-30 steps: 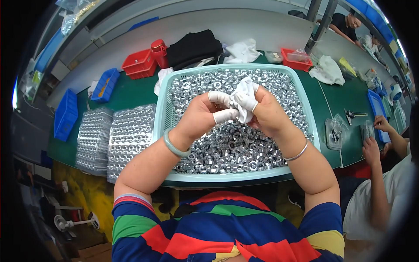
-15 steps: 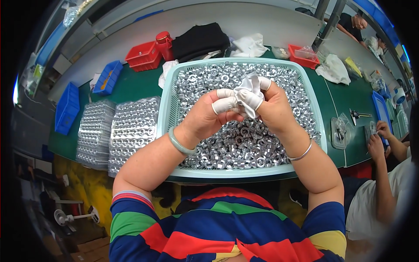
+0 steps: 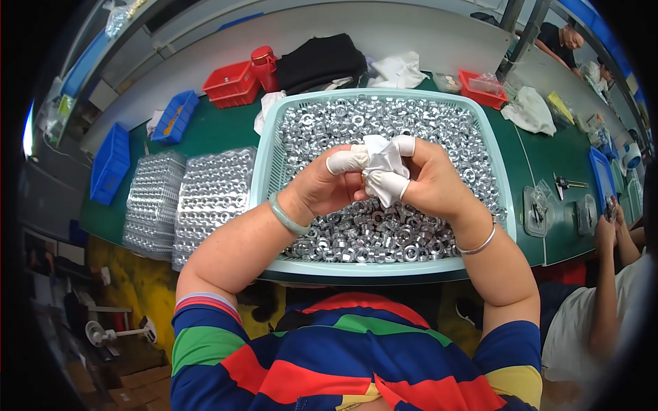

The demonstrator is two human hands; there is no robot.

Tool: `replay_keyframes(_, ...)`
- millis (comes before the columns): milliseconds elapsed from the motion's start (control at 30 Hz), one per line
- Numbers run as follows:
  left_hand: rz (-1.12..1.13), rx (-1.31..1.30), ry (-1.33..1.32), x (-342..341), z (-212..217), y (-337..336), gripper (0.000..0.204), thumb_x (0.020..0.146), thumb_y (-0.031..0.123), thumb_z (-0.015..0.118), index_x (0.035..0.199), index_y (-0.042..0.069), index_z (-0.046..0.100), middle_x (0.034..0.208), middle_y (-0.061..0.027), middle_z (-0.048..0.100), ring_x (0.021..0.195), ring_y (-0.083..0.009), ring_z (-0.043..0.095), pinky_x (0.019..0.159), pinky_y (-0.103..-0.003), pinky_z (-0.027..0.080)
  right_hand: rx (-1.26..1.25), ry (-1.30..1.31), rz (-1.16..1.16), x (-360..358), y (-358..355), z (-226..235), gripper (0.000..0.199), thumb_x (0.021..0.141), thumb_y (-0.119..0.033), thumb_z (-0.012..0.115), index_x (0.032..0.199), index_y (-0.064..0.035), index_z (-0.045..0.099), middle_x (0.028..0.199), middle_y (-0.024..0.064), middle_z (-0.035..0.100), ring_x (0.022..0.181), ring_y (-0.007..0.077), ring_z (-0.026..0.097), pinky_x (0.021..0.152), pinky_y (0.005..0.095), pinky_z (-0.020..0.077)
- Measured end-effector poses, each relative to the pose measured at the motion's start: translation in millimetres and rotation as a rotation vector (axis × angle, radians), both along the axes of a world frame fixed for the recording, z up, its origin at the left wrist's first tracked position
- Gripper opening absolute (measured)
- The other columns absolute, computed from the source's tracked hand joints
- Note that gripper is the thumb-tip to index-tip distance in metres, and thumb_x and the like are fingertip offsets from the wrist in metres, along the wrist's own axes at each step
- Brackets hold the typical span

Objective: Cleaning small metal parts with a white cloth and placing them into a compartmentalized tray.

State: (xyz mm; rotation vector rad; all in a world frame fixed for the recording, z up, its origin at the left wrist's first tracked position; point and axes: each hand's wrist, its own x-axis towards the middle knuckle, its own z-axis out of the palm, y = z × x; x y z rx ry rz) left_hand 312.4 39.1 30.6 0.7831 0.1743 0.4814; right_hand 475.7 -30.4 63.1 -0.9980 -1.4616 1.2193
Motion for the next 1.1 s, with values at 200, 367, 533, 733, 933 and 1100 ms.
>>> replay_keyframes(200,0.024,-0.091,0.047,-1.8,-1.7,-2.4,0.024,0.077,0.025,0.054,0.087,0.004,0.054,0.073,-0.0045,0.053,0.058,-0.0109,0.047,0.046,-0.019,0.037,0.176,-0.209,-0.174,5.2,4.7,-9.6,0.019,0.073,-0.003,0.061,0.09,-0.0013,0.054,0.075,-0.0009,0.056,0.067,0.0055,0.053,0.059,0.0204,0.0442)
replay_keyframes(367,-0.031,-0.112,-0.082,1.4,-7.4,-3.2,0.021,0.077,0.026,0.049,0.074,0.005,0.049,0.063,-0.0031,0.044,0.048,-0.0102,0.037,0.041,-0.019,0.034,0.024,-0.07,-0.317,5.3,5.4,-3.9,0.017,0.077,-0.007,0.057,0.094,-0.0024,0.054,0.072,-0.0012,0.056,0.055,0.0044,0.05,0.046,0.0179,0.0389)
replay_keyframes(533,-0.084,-0.14,-0.111,-2.0,-12.2,1.3,0.02,0.077,0.024,0.051,0.076,0.004,0.055,0.066,-0.003,0.05,0.057,-0.0125,0.045,0.046,-0.02,0.036,-0.001,0.058,-0.277,1.4,3.7,-1.9,0.019,0.08,-0.01,0.057,0.096,-0.0032,0.053,0.074,-0.0001,0.057,0.052,0.0035,0.049,0.041,0.0157,0.0369)
replay_keyframes(733,-0.029,-0.087,0.001,0.2,-0.5,-3.3,0.021,0.078,0.023,0.054,0.084,0.003,0.055,0.069,-0.0033,0.052,0.061,-0.0114,0.048,0.051,-0.019,0.039,0.09,-0.029,-0.183,-4.7,4.5,-8.3,0.02,0.08,-0.012,0.057,0.097,-0.0034,0.052,0.075,0.0007,0.058,0.055,0.0045,0.051,0.04,0.016,0.0366)
replay_keyframes(933,0.12,0.424,0.081,-0.6,-1.9,0.2,0.012,0.077,0.007,0.059,0.085,0.003,0.052,0.082,-0.0026,0.054,0.072,-0.009,0.052,0.066,-0.023,0.044,-0.112,-0.001,-0.255,2.0,13.1,-6.1,0.021,0.081,-0.016,0.057,0.097,-0.0037,0.052,0.077,0.0009,0.058,0.057,0.0056,0.052,0.041,0.0163,0.0376)
replay_keyframes(1100,0.404,0.765,0.1,-3.1,-3.9,4.1,0.017,0.072,-0.001,0.062,0.086,0.001,0.052,0.089,-0.0018,0.053,0.082,-0.0096,0.052,0.074,-0.024,0.044,-0.118,0.115,-0.186,-1.8,16.2,-8.5,0.022,0.08,-0.015,0.057,0.098,-0.0032,0.053,0.077,0.0018,0.058,0.06,0.0067,0.054,0.042,0.0171,0.0393)
